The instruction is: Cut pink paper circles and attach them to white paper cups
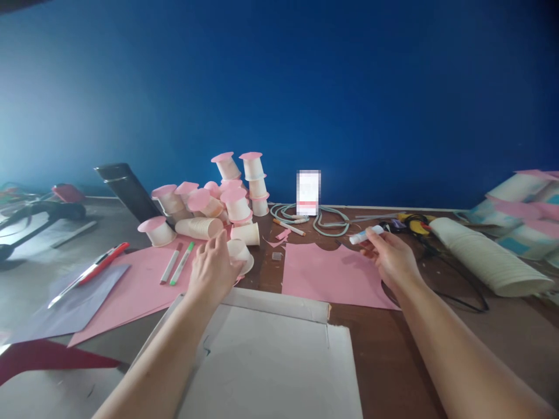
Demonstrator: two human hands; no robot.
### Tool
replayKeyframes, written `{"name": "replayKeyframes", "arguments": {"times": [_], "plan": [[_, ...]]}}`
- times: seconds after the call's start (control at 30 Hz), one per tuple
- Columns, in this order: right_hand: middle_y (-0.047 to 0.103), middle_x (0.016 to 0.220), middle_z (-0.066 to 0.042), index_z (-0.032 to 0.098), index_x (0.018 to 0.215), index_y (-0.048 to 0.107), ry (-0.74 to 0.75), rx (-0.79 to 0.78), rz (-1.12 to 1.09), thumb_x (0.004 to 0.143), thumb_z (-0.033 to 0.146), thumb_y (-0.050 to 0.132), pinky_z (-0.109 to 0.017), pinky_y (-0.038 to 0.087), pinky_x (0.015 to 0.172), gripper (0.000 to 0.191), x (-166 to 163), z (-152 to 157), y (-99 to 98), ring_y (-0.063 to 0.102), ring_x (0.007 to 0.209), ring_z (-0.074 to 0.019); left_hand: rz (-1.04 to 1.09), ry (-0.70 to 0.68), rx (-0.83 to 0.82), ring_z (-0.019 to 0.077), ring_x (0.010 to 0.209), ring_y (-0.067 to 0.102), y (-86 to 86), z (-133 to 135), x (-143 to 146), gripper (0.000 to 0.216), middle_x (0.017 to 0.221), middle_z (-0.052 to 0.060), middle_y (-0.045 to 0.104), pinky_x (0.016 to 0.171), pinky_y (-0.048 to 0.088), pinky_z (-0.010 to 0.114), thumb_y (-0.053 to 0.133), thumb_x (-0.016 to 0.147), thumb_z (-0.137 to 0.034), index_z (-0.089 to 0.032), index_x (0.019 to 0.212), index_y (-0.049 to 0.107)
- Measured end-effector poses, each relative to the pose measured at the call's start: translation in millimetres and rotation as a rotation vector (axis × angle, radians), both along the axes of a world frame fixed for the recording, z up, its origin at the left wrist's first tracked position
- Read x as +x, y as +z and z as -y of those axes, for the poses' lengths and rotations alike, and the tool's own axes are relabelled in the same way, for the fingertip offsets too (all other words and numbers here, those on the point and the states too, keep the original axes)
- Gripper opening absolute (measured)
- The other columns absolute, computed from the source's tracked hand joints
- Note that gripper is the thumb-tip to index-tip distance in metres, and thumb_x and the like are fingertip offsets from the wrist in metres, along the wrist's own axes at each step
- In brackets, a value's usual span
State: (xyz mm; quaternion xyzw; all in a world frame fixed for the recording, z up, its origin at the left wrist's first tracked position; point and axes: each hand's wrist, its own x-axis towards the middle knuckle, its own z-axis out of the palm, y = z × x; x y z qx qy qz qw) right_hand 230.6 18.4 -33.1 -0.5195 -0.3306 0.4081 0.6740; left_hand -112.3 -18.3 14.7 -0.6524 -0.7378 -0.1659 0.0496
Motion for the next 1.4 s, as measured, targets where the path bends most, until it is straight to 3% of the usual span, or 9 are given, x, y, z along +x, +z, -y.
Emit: {"name": "replayKeyframes", "arguments": {"times": [0.1, 0.17, 0.23, 0.3, 0.4, 0.57, 0.8, 0.97, 1.4], "plan": [[0.069, 0.074, -0.002, 0.022, 0.073, 0.065, 0.008, -0.005, -0.004, 0.061, 0.043, 0.080, -0.018, 0.052, 0.047, 0.029, -0.2, -1.2, 0.0, 0.066, 0.074, -0.0164, -0.057, -0.050, 0.223, 0.0338, 0.115, 0.044, 0.9, 6.5, 14.0, 0.061, 0.127, 0.015, 0.051, 0.092, 0.038, 0.046, 0.058, 0.077, -0.033, -0.018, 0.133, 0.040], [0.069, 0.074, -0.002, 0.021, 0.076, 0.065, 0.009, -0.012, 0.009, 0.062, 0.043, 0.079, -0.018, 0.052, 0.048, 0.029, -0.2, -1.9, -1.0, 0.066, 0.073, -0.0157, -0.081, -0.219, 0.278, 0.0288, 0.112, 0.045, 1.5, 9.0, 29.5, 0.045, 0.123, 0.012, 0.054, 0.095, 0.038, 0.043, 0.054, 0.082, -0.027, -0.019, 0.126, 0.049], [0.070, 0.075, -0.002, 0.021, 0.078, 0.066, 0.012, -0.012, 0.030, 0.064, 0.042, 0.078, -0.017, 0.052, 0.048, 0.028, 0.1, -2.0, -2.4, 0.066, 0.074, -0.0153, -0.100, -0.422, 0.184, 0.0240, 0.104, 0.050, 0.4, 5.9, 47.3, 0.030, 0.112, 0.008, 0.060, 0.091, 0.042, 0.038, 0.047, 0.085, -0.019, -0.022, 0.113, 0.058], [0.070, 0.077, -0.002, 0.021, 0.080, 0.067, 0.034, -0.009, 0.053, 0.066, 0.043, 0.077, -0.018, 0.053, 0.049, 0.027, 0.5, -1.4, -3.8, 0.067, 0.074, -0.0154, -0.143, -0.500, 0.041, 0.0233, 0.098, 0.053, -2.5, -3.2, 64.2, 0.031, 0.101, 0.008, 0.063, 0.083, 0.045, 0.034, 0.043, 0.083, -0.009, -0.020, 0.103, 0.064], [0.070, 0.078, -0.002, 0.021, 0.084, 0.067, 0.070, -0.003, 0.086, 0.067, 0.043, 0.076, -0.019, 0.055, 0.050, 0.029, 0.3, 0.3, -4.7, 0.067, 0.073, -0.0161, -0.236, -0.471, -0.155, 0.0281, 0.099, 0.054, -8.8, -20.5, 81.7, 0.029, 0.100, 0.015, 0.064, 0.079, 0.046, 0.036, 0.043, 0.079, -0.004, -0.012, 0.092, 0.068], [0.070, 0.081, -0.002, 0.021, 0.082, 0.067, 0.136, 0.007, 0.181, 0.069, 0.048, 0.073, -0.022, 0.057, 0.052, 0.030, -10.4, 4.2, -1.9, 0.067, 0.075, -0.0177, -0.140, -0.429, -0.206, 0.0306, 0.094, 0.060, -18.6, -33.9, 85.0, 0.034, 0.097, 0.021, 0.065, 0.076, 0.046, 0.039, 0.036, 0.082, -0.003, -0.009, 0.094, 0.067], [0.063, 0.078, -0.001, 0.019, 0.091, 0.060, 0.231, 0.055, 0.148, 0.068, 0.043, 0.076, -0.026, 0.059, 0.054, 0.036, -45.5, 17.2, 5.3, 0.064, 0.073, -0.0165, 0.438, -0.627, -0.162, 0.0178, 0.081, 0.061, -25.6, -26.3, 84.6, 0.019, 0.092, 0.004, 0.068, 0.072, 0.045, 0.028, 0.056, 0.082, -0.031, -0.020, 0.095, 0.063], [0.061, 0.081, -0.001, 0.019, 0.097, 0.057, 0.219, 0.092, 0.186, 0.071, 0.043, 0.074, -0.028, 0.060, 0.057, 0.039, -57.4, 25.8, 9.8, 0.062, 0.073, -0.0149, 0.637, -0.669, -0.195, 0.0161, 0.080, 0.060, -25.9, -24.8, 87.9, 0.024, 0.093, 0.003, 0.069, 0.072, 0.044, 0.026, 0.060, 0.079, -0.039, -0.020, 0.091, 0.067], [0.064, 0.084, -0.002, 0.023, 0.096, 0.058, 0.225, 0.096, 0.391, 0.073, 0.044, 0.071, -0.027, 0.056, 0.058, 0.034, -63.7, 32.9, 12.8, 0.061, 0.068, -0.0161, 0.653, -0.699, -0.260, 0.0170, 0.076, 0.061, -26.0, -25.8, 87.9, 0.034, 0.087, 0.003, 0.070, 0.070, 0.044, 0.027, 0.060, 0.077, -0.045, -0.021, 0.099, 0.070]]}}
